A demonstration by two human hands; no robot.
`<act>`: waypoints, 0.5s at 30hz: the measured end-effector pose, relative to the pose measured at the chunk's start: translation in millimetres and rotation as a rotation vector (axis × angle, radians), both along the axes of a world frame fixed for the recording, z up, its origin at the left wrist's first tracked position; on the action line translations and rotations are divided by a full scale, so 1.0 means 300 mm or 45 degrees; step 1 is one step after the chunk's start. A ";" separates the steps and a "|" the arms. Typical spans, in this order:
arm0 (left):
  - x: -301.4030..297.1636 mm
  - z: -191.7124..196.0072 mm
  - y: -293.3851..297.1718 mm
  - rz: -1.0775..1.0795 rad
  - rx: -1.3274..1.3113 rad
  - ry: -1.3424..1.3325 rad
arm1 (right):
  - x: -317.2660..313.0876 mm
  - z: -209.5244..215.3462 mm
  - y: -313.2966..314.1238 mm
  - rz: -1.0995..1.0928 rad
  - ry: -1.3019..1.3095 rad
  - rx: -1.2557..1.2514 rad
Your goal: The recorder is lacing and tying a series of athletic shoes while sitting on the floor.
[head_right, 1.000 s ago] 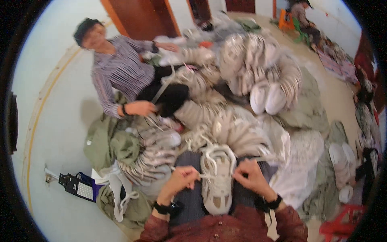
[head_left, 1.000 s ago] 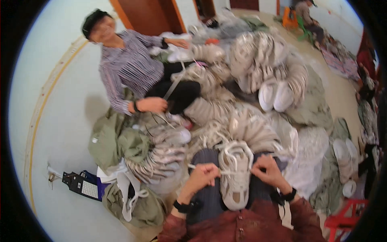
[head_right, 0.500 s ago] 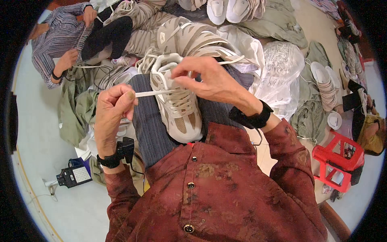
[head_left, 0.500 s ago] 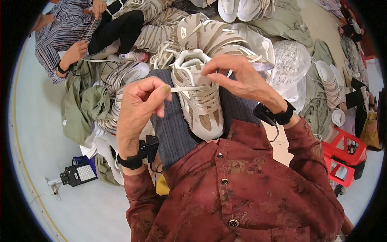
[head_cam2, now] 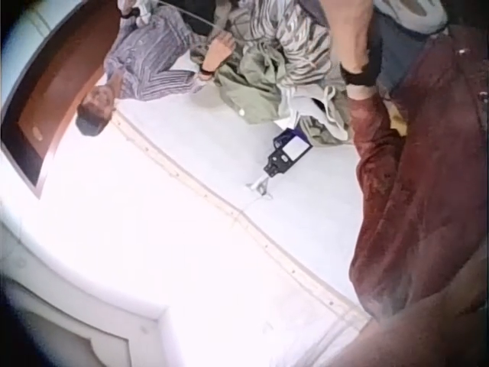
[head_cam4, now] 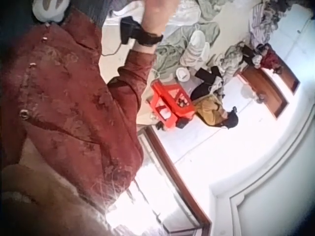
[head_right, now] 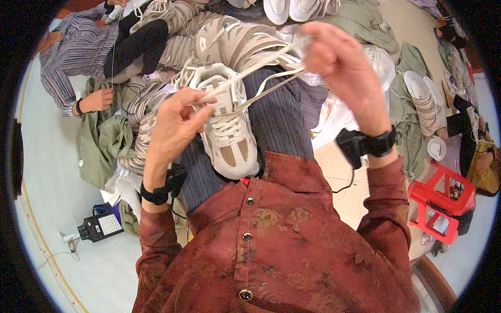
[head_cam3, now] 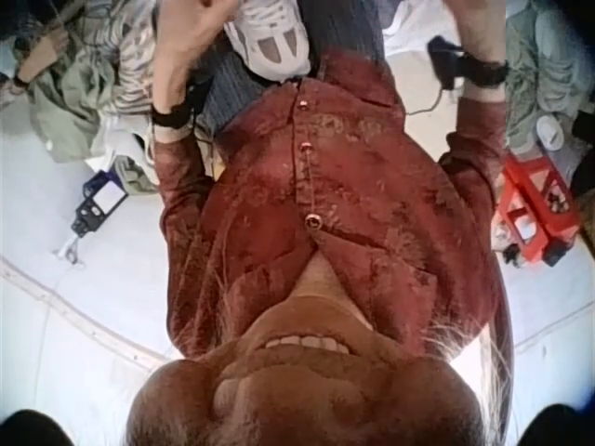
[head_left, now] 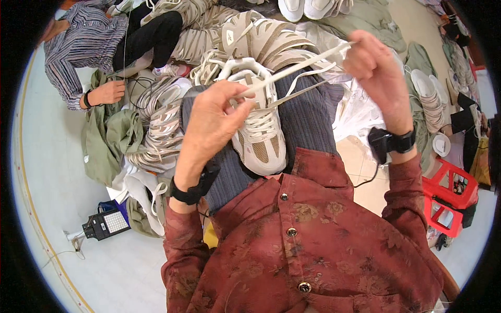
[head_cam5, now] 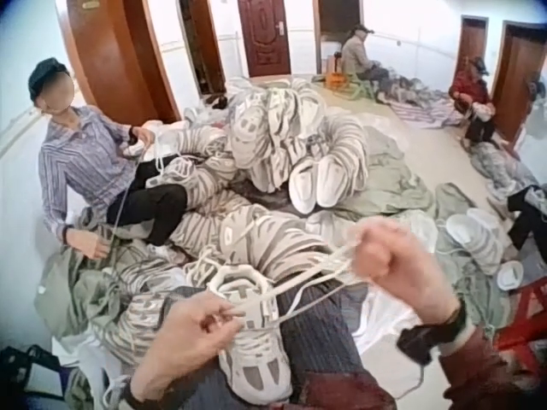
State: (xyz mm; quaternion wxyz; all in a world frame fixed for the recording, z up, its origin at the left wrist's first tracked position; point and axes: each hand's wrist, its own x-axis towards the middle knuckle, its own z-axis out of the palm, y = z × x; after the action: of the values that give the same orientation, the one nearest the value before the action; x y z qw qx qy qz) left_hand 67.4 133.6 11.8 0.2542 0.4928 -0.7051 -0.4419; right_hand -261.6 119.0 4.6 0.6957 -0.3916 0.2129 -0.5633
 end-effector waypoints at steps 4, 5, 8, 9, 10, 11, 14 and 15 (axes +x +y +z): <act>-0.067 -0.021 0.023 -0.147 -0.409 -0.334 | -0.330 -0.132 0.015 -0.215 -0.327 0.228; -0.082 -0.022 0.033 -0.141 -0.447 -0.370 | -0.400 -0.158 0.040 -0.221 -0.333 0.226; -0.104 -0.046 0.049 -0.153 -0.589 -0.525 | -0.581 -0.259 0.109 -0.424 -0.557 0.395; -0.118 -0.039 0.049 -0.149 -0.552 -0.523 | -0.648 -0.293 0.146 -0.487 -0.579 0.442; -0.119 -0.035 0.050 -0.153 -0.559 -0.534 | -0.698 -0.326 0.172 -0.536 -0.608 0.490; -0.121 -0.039 0.048 -0.173 -0.526 -0.567 | -0.742 -0.350 0.203 -0.542 -0.614 0.486; -0.136 -0.047 0.045 -0.203 -0.485 -0.538 | -0.860 -0.411 0.282 -0.790 -0.302 0.556; -0.138 -0.047 0.048 -0.208 -0.467 -0.472 | -0.899 -0.434 0.307 -0.834 -0.306 0.581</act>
State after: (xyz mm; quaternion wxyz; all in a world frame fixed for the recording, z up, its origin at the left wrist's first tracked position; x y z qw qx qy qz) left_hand 26.1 148.0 -2.3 0.1692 0.4525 -0.8454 -0.2281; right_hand -531.2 211.0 -125.6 0.5686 -0.0703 0.3628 -0.7349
